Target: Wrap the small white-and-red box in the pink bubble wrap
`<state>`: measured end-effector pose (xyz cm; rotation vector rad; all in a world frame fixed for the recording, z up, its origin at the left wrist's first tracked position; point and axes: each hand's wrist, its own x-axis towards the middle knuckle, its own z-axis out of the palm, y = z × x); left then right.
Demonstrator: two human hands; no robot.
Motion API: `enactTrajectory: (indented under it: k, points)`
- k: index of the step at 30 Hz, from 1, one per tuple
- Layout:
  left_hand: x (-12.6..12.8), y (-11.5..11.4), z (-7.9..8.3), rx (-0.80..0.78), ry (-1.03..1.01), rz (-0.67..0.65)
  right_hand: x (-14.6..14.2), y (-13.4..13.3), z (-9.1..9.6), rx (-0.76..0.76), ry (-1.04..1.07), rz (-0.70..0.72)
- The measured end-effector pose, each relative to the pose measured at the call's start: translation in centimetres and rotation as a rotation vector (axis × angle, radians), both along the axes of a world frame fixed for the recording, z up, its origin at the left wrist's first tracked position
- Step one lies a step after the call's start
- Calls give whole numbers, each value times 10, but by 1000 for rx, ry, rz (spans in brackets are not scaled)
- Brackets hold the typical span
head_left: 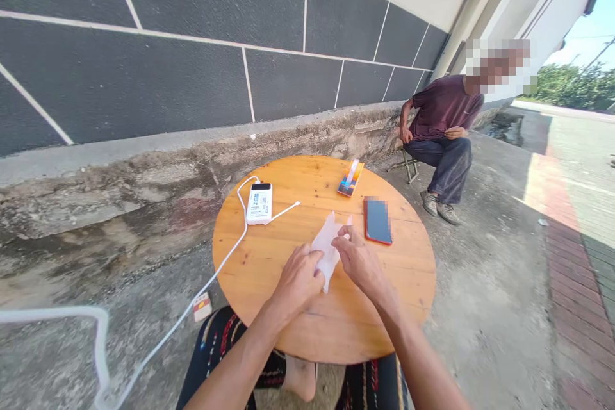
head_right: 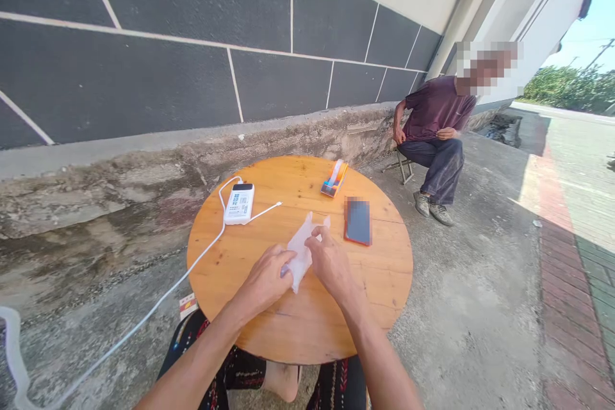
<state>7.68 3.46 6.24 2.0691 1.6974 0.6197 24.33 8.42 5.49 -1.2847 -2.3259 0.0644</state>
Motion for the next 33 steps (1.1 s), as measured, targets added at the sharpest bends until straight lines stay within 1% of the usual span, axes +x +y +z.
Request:
enactTrajectory:
  k: [4, 7, 12, 16, 19, 22, 24, 27, 30, 33]
  points:
    - [-2, 2, 5, -32, -11, -34, 0, -4, 3, 21, -22, 12]
    - [-2, 4, 9, -51, -1, -50, -4, 1, 5, 15, -98, 34]
    - [-3, 3, 11, -44, 10, -72, -15, 13, 8, -56, -257, 46]
    - [-5, 1, 9, -3, -58, -68, -20, 17, 8, -111, -297, 44]
    - [-6, 0, 8, 51, -113, -102, -20, 18, 6, -134, -286, 38]
    - [-6, -1, 8, 73, -79, -139, -20, 19, 4, -153, -275, 43]
    - [-6, -1, 7, 67, -44, -139, -19, 18, 3, -160, -264, 43]
    - [-5, 0, 5, 50, -25, -122, -14, 17, -2, -155, -156, 36]
    - [-5, 1, 3, 52, -35, -120, -7, 16, -11, -100, 12, 14]
    - [-5, 0, 2, 52, -48, -117, -3, 15, -19, -36, 56, 34]
